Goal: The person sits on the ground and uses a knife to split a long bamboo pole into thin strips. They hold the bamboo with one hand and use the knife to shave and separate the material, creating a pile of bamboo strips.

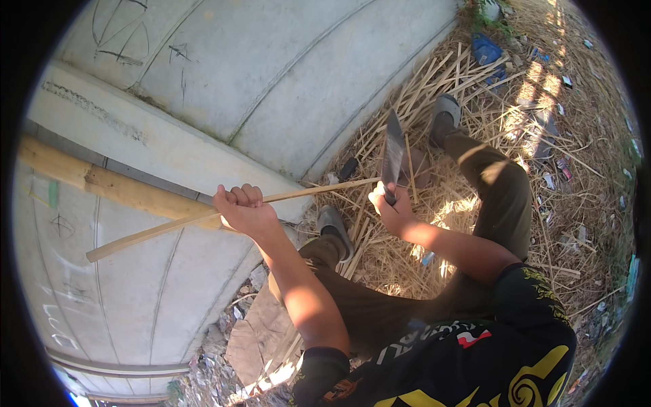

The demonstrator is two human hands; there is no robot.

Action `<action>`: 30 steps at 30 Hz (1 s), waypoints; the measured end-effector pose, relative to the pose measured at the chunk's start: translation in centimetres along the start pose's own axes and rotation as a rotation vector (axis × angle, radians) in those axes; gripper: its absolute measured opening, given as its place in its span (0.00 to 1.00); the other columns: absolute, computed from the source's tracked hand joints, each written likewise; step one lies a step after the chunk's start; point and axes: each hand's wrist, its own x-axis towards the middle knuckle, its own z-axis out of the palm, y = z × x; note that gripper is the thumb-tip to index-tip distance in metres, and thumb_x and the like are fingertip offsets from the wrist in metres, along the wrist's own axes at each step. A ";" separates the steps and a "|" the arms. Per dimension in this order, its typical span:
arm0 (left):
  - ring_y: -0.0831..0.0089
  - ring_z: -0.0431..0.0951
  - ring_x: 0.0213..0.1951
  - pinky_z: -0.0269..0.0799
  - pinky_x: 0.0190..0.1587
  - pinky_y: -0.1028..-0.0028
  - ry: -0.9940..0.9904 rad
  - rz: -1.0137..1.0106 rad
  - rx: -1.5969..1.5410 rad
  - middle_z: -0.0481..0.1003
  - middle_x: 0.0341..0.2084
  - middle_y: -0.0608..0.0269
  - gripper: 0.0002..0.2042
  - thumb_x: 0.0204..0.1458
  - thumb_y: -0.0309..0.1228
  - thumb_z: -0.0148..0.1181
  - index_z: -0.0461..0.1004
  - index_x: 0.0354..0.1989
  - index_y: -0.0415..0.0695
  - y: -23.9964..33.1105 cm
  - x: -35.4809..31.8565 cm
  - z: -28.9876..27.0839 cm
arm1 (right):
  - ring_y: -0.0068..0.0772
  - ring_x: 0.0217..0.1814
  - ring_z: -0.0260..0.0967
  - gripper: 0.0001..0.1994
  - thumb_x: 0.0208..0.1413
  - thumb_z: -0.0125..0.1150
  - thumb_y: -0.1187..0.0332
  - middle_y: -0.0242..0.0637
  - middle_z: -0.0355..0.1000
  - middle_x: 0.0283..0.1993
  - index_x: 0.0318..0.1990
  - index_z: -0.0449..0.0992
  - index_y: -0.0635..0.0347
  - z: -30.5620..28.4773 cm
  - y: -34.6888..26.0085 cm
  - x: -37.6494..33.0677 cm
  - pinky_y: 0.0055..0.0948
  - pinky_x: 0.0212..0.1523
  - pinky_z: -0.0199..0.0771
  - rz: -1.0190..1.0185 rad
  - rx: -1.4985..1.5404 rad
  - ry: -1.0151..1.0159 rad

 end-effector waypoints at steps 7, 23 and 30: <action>0.79 0.42 0.13 0.39 0.17 0.74 0.029 0.063 0.040 0.40 0.11 0.73 0.23 0.54 0.35 0.53 0.43 0.15 0.52 0.3 -0.2 0.8 | 0.33 0.14 0.62 0.14 0.54 0.51 0.65 0.38 0.65 0.16 0.29 0.75 0.71 -4.6 7.5 4.3 0.38 0.17 0.65 0.763 -0.281 -0.230; 0.79 0.42 0.13 0.38 0.17 0.76 0.113 0.056 0.043 0.40 0.11 0.73 0.25 0.54 0.41 0.55 0.43 0.15 0.53 0.5 0.0 -0.4 | 0.19 0.15 0.53 0.11 0.53 0.57 0.66 0.27 0.57 0.12 0.22 0.69 0.61 -0.4 1.3 1.7 0.29 0.17 0.50 0.155 -0.072 -0.276; 0.79 0.42 0.13 0.38 0.18 0.75 0.059 0.052 -0.004 0.40 0.11 0.73 0.25 0.55 0.41 0.54 0.43 0.15 0.52 0.1 -1.1 1.6 | 0.29 0.18 0.58 0.13 0.51 0.57 0.62 0.31 0.60 0.14 0.22 0.70 0.63 -0.9 6.8 1.1 0.37 0.23 0.58 0.234 -0.264 -0.065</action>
